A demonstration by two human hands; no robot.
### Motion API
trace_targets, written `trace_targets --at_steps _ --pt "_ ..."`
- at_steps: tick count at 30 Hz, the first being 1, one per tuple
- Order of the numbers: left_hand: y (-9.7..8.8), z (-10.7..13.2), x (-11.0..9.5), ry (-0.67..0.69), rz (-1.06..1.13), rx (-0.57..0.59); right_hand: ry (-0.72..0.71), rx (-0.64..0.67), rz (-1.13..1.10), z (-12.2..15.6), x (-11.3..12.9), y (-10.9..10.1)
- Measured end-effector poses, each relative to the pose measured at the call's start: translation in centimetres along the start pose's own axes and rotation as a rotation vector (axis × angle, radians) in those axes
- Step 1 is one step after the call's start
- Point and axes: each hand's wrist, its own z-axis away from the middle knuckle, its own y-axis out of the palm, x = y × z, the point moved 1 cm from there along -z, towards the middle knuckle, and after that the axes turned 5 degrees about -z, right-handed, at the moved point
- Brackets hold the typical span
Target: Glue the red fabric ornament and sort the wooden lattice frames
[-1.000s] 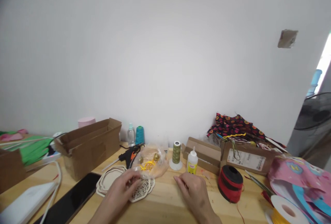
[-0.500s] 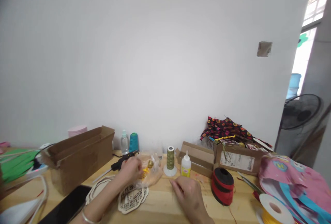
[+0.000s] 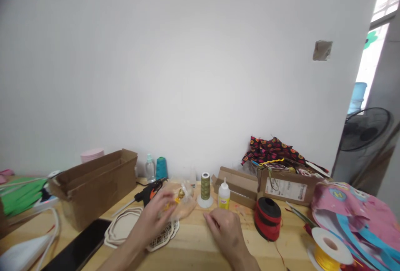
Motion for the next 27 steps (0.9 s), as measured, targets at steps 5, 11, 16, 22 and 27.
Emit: trace_targets --at_steps 5,11,16,22,27 --pt "-0.1 5.2 -1.8 0.089 0.116 0.188 -0.010 0.016 -0.039 0.1 0.8 0.0" --pt "-0.7 5.4 0.3 -0.118 0.176 0.101 -0.023 -0.029 -0.056 0.1 0.3 -0.3" --pt "-0.4 5.2 0.8 -0.184 0.155 0.035 -0.040 -0.086 -0.069 0.2 -0.2 -0.5" --pt "-2.2 5.2 3.2 -0.408 0.000 -0.095 -0.042 -0.096 -0.071 0.3 -0.4 -0.4" --pt "-3.4 5.8 5.8 -0.565 -0.176 -0.141 -0.031 -0.095 -0.050 0.5 -0.7 -0.3"
